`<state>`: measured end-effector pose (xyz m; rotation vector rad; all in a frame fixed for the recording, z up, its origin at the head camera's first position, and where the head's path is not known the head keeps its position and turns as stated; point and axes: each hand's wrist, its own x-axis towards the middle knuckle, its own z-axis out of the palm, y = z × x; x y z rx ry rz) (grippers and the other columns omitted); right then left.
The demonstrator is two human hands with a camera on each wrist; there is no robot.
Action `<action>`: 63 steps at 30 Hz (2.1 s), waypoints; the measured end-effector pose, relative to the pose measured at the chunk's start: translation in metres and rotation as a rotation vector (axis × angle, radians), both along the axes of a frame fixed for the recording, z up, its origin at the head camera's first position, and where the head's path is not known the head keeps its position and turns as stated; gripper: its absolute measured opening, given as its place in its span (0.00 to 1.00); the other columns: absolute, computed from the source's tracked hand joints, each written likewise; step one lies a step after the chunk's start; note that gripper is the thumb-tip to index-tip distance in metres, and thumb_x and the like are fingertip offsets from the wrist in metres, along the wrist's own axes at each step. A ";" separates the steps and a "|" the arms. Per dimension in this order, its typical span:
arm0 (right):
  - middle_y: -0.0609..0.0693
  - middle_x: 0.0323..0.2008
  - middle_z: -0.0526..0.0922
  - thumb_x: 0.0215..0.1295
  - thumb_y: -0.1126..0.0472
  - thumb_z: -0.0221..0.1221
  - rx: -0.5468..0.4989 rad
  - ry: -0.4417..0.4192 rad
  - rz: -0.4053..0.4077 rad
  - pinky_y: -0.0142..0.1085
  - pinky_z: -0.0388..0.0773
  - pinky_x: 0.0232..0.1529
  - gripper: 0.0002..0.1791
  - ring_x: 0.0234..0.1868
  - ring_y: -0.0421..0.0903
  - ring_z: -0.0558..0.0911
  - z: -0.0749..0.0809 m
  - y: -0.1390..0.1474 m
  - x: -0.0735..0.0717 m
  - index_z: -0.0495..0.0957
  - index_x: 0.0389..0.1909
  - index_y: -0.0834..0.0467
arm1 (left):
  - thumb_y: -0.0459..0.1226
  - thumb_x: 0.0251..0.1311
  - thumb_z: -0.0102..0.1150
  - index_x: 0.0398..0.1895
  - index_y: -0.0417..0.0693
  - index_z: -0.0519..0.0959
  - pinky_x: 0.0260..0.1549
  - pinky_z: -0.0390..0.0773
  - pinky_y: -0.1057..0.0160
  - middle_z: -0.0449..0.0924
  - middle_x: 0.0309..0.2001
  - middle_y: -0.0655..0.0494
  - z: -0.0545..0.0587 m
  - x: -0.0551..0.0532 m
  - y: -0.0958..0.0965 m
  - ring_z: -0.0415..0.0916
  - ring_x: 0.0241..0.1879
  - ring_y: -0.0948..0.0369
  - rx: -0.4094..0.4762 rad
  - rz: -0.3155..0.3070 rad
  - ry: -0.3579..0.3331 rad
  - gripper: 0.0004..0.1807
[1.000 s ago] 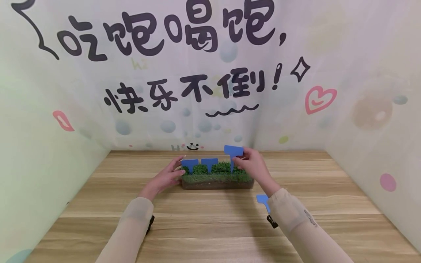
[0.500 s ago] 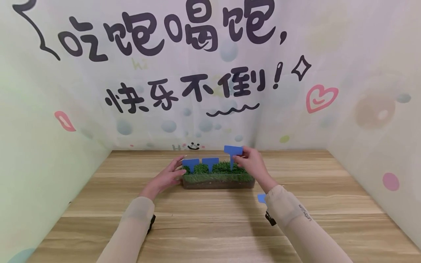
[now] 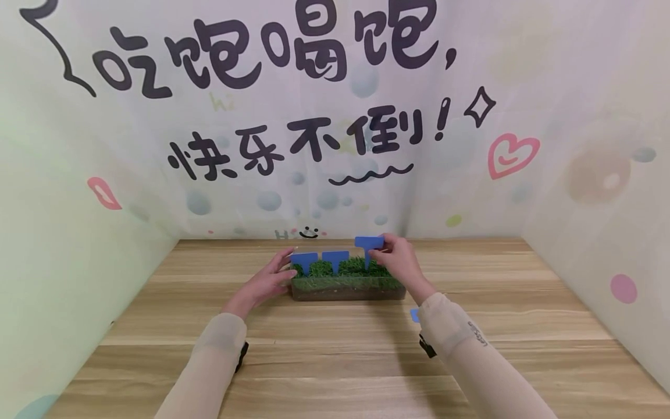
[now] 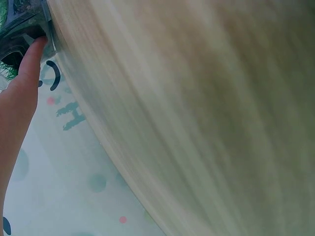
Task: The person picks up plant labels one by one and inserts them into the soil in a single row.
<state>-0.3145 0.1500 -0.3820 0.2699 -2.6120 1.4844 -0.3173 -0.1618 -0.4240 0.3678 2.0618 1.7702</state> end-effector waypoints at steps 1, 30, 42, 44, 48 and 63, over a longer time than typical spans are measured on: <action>0.65 0.42 0.87 0.68 0.65 0.62 0.006 -0.001 -0.002 0.47 0.85 0.43 0.09 0.40 0.57 0.86 0.000 0.000 -0.001 0.80 0.45 0.66 | 0.32 0.77 0.40 0.81 0.49 0.34 0.72 0.51 0.32 0.26 0.80 0.38 0.000 0.000 0.000 0.36 0.78 0.36 0.000 0.000 -0.001 0.38; 0.60 0.38 0.86 0.68 0.64 0.61 0.028 -0.048 -0.006 0.43 0.84 0.40 0.12 0.38 0.57 0.85 -0.011 0.002 -0.006 0.81 0.49 0.64 | 0.33 0.77 0.40 0.81 0.50 0.34 0.72 0.51 0.32 0.26 0.81 0.40 0.001 0.002 0.000 0.36 0.79 0.38 -0.012 0.007 -0.009 0.38; 0.58 0.37 0.87 0.68 0.64 0.62 0.088 -0.018 -0.011 0.39 0.84 0.39 0.11 0.39 0.53 0.86 -0.013 0.000 -0.007 0.83 0.48 0.61 | 0.33 0.77 0.40 0.81 0.51 0.33 0.72 0.50 0.32 0.25 0.81 0.39 0.001 0.001 -0.001 0.35 0.79 0.38 -0.019 -0.001 0.003 0.38; 0.57 0.37 0.86 0.68 0.63 0.62 0.098 -0.014 -0.014 0.39 0.84 0.39 0.11 0.39 0.52 0.86 -0.014 0.000 -0.007 0.83 0.48 0.61 | 0.33 0.77 0.40 0.81 0.50 0.33 0.72 0.50 0.32 0.25 0.81 0.39 0.000 0.000 -0.001 0.35 0.79 0.37 -0.020 -0.003 0.006 0.38; 0.56 0.36 0.86 0.68 0.63 0.63 0.114 -0.009 -0.018 0.38 0.83 0.38 0.10 0.39 0.51 0.86 -0.015 0.000 -0.008 0.83 0.48 0.60 | 0.33 0.77 0.40 0.81 0.51 0.34 0.72 0.50 0.32 0.25 0.81 0.39 0.000 0.000 -0.001 0.35 0.79 0.38 -0.022 -0.001 0.008 0.38; 0.56 0.37 0.87 0.67 0.63 0.63 0.148 -0.001 -0.013 0.38 0.80 0.36 0.08 0.39 0.49 0.85 -0.014 -0.001 -0.006 0.84 0.44 0.60 | 0.33 0.77 0.40 0.81 0.50 0.34 0.72 0.50 0.32 0.25 0.80 0.38 0.000 0.001 0.001 0.35 0.79 0.36 -0.014 -0.005 0.018 0.38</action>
